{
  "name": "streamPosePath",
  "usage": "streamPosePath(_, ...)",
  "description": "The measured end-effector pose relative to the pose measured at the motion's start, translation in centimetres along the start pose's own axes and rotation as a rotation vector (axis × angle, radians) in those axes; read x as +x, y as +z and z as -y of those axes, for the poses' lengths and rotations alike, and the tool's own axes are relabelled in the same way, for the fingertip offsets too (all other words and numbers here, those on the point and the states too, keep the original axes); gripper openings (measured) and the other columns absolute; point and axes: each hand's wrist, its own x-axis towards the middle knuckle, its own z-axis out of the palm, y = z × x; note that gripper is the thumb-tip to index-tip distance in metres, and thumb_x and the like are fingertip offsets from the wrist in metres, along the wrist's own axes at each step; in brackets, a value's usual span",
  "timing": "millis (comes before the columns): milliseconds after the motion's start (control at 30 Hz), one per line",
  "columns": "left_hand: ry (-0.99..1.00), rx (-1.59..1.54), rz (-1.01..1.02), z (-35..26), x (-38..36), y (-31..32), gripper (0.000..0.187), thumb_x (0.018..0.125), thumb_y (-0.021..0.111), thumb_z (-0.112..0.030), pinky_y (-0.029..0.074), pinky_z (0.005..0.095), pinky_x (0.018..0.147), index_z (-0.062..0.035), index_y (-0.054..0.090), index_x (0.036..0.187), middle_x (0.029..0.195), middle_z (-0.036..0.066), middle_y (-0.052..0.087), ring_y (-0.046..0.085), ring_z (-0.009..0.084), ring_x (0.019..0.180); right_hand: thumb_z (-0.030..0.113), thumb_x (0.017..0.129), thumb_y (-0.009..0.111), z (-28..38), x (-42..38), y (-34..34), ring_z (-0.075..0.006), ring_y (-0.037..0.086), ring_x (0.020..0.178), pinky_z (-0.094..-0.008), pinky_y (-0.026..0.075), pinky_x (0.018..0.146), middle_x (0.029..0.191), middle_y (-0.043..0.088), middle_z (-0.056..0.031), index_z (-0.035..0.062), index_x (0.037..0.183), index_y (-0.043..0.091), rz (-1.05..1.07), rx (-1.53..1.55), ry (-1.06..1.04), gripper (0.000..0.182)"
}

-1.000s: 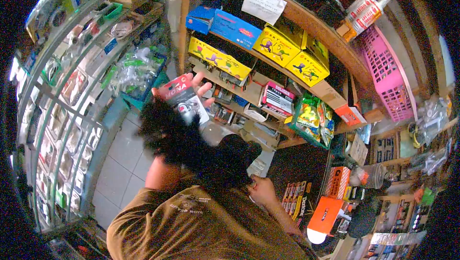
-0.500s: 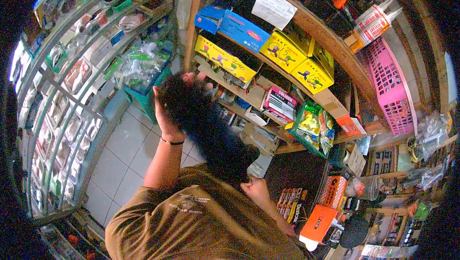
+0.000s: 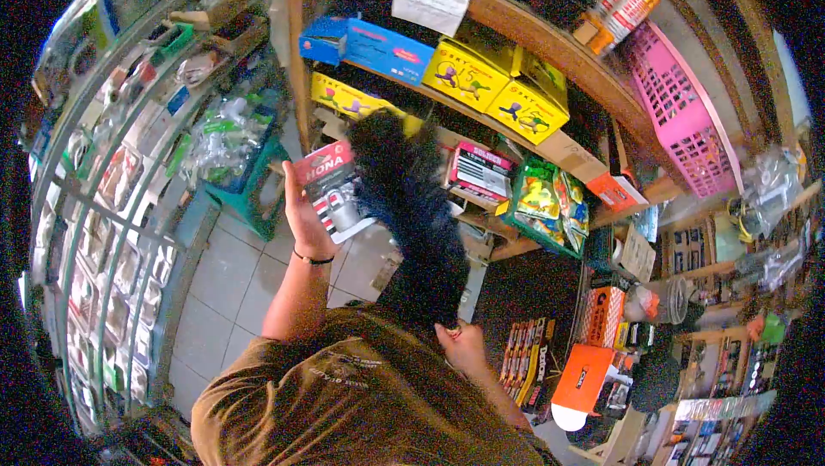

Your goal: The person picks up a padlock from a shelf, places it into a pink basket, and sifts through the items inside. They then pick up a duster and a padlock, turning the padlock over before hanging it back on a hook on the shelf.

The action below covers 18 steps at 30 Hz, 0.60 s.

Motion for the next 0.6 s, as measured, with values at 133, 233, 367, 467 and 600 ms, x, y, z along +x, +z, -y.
streamPosePath(133, -0.114, -0.158, 0.192, 0.9, 0.6, 2.0, 0.063, 0.084, 0.032, -0.053, 0.043, 0.0440, 0.084, 0.0004, 0.042, 0.116, 0.108, 0.016, 0.053, 0.054, 0.0291, 0.096, 0.016, 0.075, 0.062, -1.2, -0.9, -0.5, -0.0143, 0.052, 0.045, -0.0301, 0.040, 0.043, 0.053, 0.055, -0.0118, -0.0039, 0.080, 0.053, 0.022, -0.154, -0.146, 0.022)
streamPosePath(233, -0.139, -0.137, 0.183, 1.2, 0.9, 1.1, 0.069, 0.082, 0.030, -0.057, 0.034, 0.0453, 0.093, 0.0004, 0.039, 0.120, 0.117, 0.018, 0.046, 0.045, 0.0334, 0.108, 0.016, 0.076, 0.060, -1.1, -1.2, -0.5, -0.0179, 0.056, 0.047, -0.0315, 0.043, 0.045, 0.056, 0.057, -0.0132, -0.0049, 0.087, 0.053, 0.042, -0.186, -0.096, 0.025)
streamPosePath(367, -0.190, -0.116, 0.261, 2.8, 1.3, 0.8, 0.062, 0.081, 0.034, -0.057, 0.041, 0.0448, 0.086, -0.0047, 0.046, 0.114, 0.114, 0.015, 0.050, 0.051, 0.0301, 0.101, 0.017, 0.074, 0.062, -2.9, -1.2, -0.3, -0.0194, 0.058, 0.051, -0.0321, 0.045, 0.048, 0.058, 0.058, -0.0142, -0.0063, 0.089, 0.053, 0.043, -0.259, -0.233, 0.028)
streamPosePath(467, -0.269, -0.375, 0.366, 2.9, 1.6, -2.0, 0.072, 0.079, 0.035, -0.060, 0.033, 0.0472, 0.093, -0.0004, 0.039, 0.120, 0.125, 0.019, 0.038, 0.039, 0.0320, 0.113, 0.016, 0.071, 0.063, -1.0, -1.1, -0.7, -0.0210, 0.057, 0.050, -0.0325, 0.045, 0.049, 0.058, 0.058, -0.0139, -0.0062, 0.090, 0.054, -0.008, -0.107, 0.152, 0.031)
streamPosePath(600, -0.233, -0.116, 0.171, 3.8, 1.0, 1.5, 0.067, 0.081, 0.035, -0.058, 0.043, 0.0437, 0.083, -0.0004, 0.045, 0.114, 0.110, 0.019, 0.052, 0.053, 0.0299, 0.097, 0.016, 0.068, 0.065, -4.6, -0.9, -0.6, -0.0190, 0.053, 0.047, -0.0323, 0.042, 0.047, 0.057, 0.056, -0.0136, -0.0060, 0.089, 0.054, 0.063, -0.290, -0.174, 0.032)
